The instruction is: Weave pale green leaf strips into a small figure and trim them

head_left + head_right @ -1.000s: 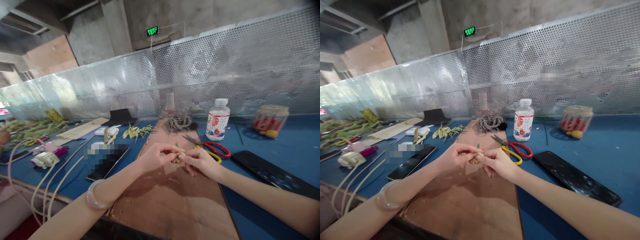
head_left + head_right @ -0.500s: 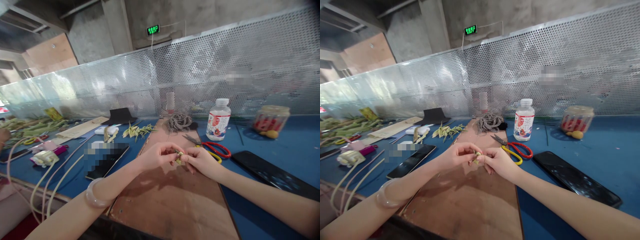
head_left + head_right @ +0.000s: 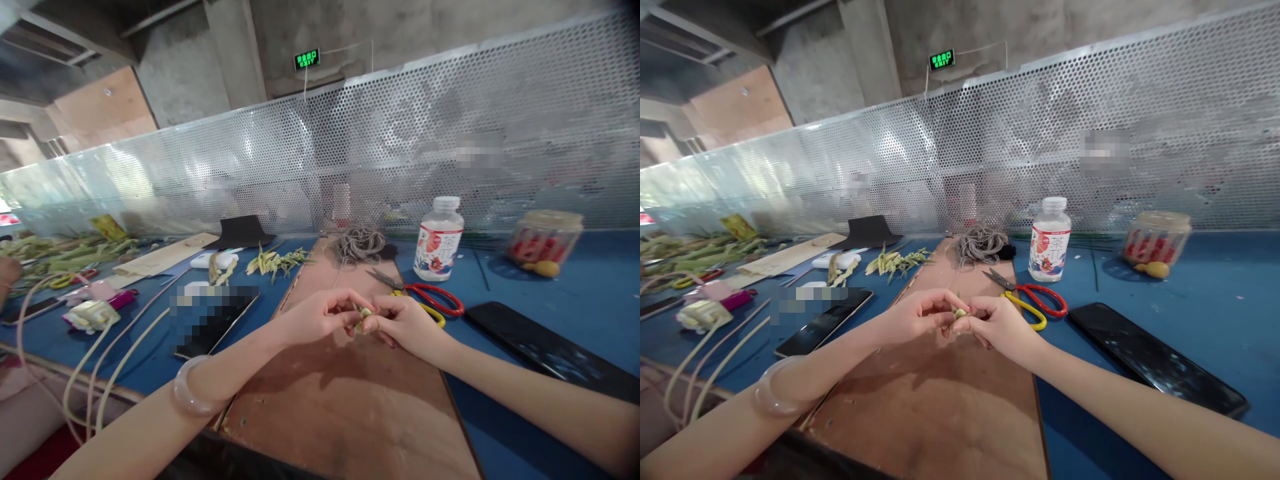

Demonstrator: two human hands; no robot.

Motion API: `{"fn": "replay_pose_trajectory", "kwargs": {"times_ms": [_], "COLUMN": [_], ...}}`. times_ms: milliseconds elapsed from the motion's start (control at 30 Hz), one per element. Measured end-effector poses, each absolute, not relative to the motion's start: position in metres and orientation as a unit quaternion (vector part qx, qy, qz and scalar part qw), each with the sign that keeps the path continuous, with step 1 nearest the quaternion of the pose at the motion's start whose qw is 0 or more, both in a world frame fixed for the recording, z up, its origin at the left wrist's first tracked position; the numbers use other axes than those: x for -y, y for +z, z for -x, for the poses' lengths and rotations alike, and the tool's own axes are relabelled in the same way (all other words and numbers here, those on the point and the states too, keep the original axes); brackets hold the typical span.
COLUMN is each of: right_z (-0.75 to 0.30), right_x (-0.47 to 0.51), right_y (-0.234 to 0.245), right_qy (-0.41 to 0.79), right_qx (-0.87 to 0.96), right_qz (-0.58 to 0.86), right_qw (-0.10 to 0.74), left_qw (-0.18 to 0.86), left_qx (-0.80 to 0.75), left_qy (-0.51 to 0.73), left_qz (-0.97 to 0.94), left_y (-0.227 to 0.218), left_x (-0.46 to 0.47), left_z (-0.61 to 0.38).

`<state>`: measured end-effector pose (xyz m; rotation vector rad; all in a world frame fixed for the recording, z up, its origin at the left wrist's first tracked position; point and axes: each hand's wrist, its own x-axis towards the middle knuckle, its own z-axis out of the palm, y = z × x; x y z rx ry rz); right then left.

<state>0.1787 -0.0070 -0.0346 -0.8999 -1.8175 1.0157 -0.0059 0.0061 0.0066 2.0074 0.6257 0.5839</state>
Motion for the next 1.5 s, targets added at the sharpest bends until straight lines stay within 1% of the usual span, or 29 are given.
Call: {"fn": "replay_pose_trajectory", "kwargs": {"times_ms": [167,467,567,667,833,967,1133,1233,1333,1500], "right_z": [-0.1810,-0.1779,-0.1777,-0.1770,-0.1761,-0.1778,-0.1801,-0.1794,-0.1769,-0.1737], "right_x": [0.0051,0.0112,0.0112,0.0115,0.0143,0.0132,0.0085,0.0092,0.0117,0.0121], "right_y": [-0.0375,-0.0347,-0.0344,-0.0343,-0.0339,-0.0341,-0.0369,-0.0365,-0.0333,-0.0308], "right_qy": [0.368,0.327,0.305,0.268,0.212,0.186,0.144,0.119,0.149,0.326], "right_qx": [0.737,0.743,0.747,0.761,0.795,0.813,0.824,0.814,0.795,0.745], "right_qz": [0.368,0.388,0.395,0.396,0.378,0.376,0.399,0.421,0.427,0.403], "right_qw": [0.431,0.437,0.439,0.438,0.425,0.404,0.376,0.383,0.405,0.419], "left_qw": [0.455,0.442,0.456,0.469,0.446,0.468,0.466,0.469,0.455,0.385], "left_qx": [-0.269,-0.269,-0.267,-0.266,-0.294,-0.306,-0.322,-0.312,-0.305,-0.321], "left_qy": [0.275,0.285,0.289,0.267,0.213,0.177,0.176,0.188,0.192,0.192], "left_qz": [-0.803,-0.807,-0.798,-0.799,-0.818,-0.810,-0.805,-0.805,-0.815,-0.844], "left_y": [0.0025,0.0027,0.0022,0.0031,0.0079,0.0098,0.0088,0.0076,0.0056,0.0001], "left_x": [-0.0050,-0.0072,-0.0069,-0.0067,-0.0077,-0.0087,-0.0102,-0.0121,-0.0136,-0.0143], "left_z": [0.0037,0.0046,0.0047,0.0063,0.0100,0.0109,0.0094,0.0091,0.0096,0.0108]}}
